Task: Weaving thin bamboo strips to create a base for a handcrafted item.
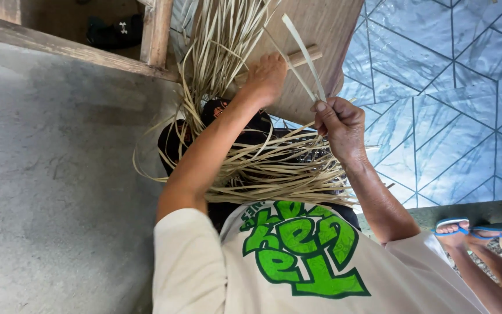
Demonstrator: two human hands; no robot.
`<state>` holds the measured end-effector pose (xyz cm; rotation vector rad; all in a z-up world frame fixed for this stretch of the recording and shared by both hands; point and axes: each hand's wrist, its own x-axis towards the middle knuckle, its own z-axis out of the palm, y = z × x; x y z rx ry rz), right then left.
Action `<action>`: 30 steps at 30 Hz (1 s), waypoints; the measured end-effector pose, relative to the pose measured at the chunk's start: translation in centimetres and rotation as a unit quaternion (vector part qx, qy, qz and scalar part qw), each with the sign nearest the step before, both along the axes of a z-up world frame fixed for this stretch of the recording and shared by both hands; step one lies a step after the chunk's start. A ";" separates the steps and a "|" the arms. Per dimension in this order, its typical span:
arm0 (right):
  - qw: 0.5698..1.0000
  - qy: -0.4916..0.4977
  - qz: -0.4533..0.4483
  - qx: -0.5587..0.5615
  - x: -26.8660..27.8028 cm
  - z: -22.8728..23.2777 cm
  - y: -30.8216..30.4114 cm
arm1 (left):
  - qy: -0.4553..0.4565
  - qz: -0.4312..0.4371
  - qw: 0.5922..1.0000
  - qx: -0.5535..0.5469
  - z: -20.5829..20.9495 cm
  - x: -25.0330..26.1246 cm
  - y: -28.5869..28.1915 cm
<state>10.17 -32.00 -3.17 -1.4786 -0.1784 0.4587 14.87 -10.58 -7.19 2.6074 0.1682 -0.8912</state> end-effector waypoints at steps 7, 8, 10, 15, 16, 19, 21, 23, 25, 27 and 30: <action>0.998 0.019 0.047 0.041 -2.0 1.0 1.3 | -0.165 0.240 0.817 -0.498 7.4 -11.0 -0.8; 0.996 0.028 0.074 0.037 -2.6 1.5 1.6 | -0.234 0.282 0.771 -0.521 5.9 -11.7 -1.1; 0.992 0.035 0.112 0.036 -3.4 2.8 1.9 | -0.310 0.326 0.715 -0.535 4.3 -13.3 -0.9; 0.976 0.018 0.217 0.012 -4.2 4.4 1.3 | -0.452 0.396 0.606 -0.522 5.0 -17.5 0.4; 0.975 0.016 0.223 0.012 -4.3 4.7 1.2 | -0.457 0.398 0.602 -0.519 5.4 -18.2 0.7; 0.962 0.007 0.274 -0.008 -4.5 5.4 1.1 | -0.503 0.410 0.582 -0.490 6.0 -20.0 1.6; 0.957 -0.001 0.291 -0.010 -4.7 5.8 1.3 | -0.522 0.425 0.566 -0.476 5.4 -20.9 2.0; 0.952 -0.008 0.306 -0.017 -5.0 5.5 1.5 | -0.528 0.430 0.562 -0.470 5.1 -21.8 2.6; 0.947 -0.015 0.319 -0.024 -5.1 5.3 1.5 | -0.533 0.434 0.559 -0.463 5.0 -22.6 3.2; 0.943 -0.011 0.331 -0.041 -5.0 5.2 1.5 | -0.556 0.433 0.542 -0.457 4.9 -23.3 3.9; 0.943 -0.007 0.329 -0.049 -5.2 5.5 1.3 | -0.563 0.434 0.547 -0.442 4.8 -24.2 4.7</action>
